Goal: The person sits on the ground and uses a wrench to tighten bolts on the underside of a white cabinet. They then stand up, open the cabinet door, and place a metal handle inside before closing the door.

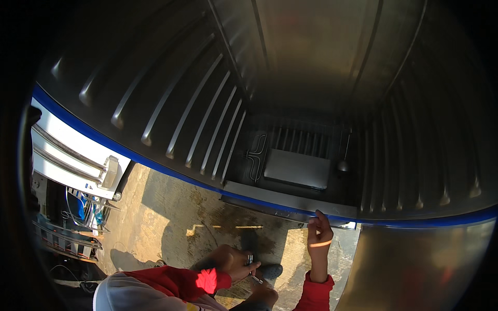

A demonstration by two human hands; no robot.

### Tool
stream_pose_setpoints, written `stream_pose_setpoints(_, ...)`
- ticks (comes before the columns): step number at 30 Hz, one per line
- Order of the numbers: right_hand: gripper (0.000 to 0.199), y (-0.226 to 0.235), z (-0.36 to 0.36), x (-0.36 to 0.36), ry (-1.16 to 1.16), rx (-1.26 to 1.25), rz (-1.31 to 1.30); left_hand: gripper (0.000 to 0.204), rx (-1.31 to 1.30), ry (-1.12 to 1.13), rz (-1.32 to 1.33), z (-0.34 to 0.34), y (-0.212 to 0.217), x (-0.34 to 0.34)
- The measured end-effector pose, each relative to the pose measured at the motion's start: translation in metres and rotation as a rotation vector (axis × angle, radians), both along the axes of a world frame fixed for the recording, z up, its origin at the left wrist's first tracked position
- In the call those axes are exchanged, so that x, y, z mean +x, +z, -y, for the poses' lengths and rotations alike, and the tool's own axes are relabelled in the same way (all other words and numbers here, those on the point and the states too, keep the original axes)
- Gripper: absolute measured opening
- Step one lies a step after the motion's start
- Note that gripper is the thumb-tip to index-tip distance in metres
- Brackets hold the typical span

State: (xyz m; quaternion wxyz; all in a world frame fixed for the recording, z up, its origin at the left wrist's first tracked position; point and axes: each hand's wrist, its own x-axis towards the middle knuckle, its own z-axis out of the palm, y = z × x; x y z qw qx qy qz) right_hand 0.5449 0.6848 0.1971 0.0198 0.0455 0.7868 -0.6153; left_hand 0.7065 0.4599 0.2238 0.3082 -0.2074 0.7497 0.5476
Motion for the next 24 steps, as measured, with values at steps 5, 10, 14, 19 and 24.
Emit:
stream_pose_setpoints(5,0.034,-0.072,0.139,-0.098,0.276,-0.005,0.092,0.041,0.308,0.602,0.140,0.025,-0.118,0.081)
stream_pose_setpoints(10,0.042,-0.135,0.233,-0.167,0.508,0.180,0.052,0.038,0.312,0.850,0.382,0.041,-0.123,0.084)
stream_pose_setpoints(14,0.063,-0.190,0.283,-0.217,0.648,0.399,0.086,0.039,0.286,1.137,0.405,0.026,-0.128,0.087)
stream_pose_setpoints(19,0.083,-0.264,0.314,-0.247,0.593,0.459,0.080,0.037,0.223,1.151,0.415,-0.015,-0.168,0.096)
stream_pose_setpoints(24,0.072,-0.263,0.334,-0.242,0.671,0.693,0.036,0.036,0.146,1.190,0.395,-0.078,-0.190,0.097)
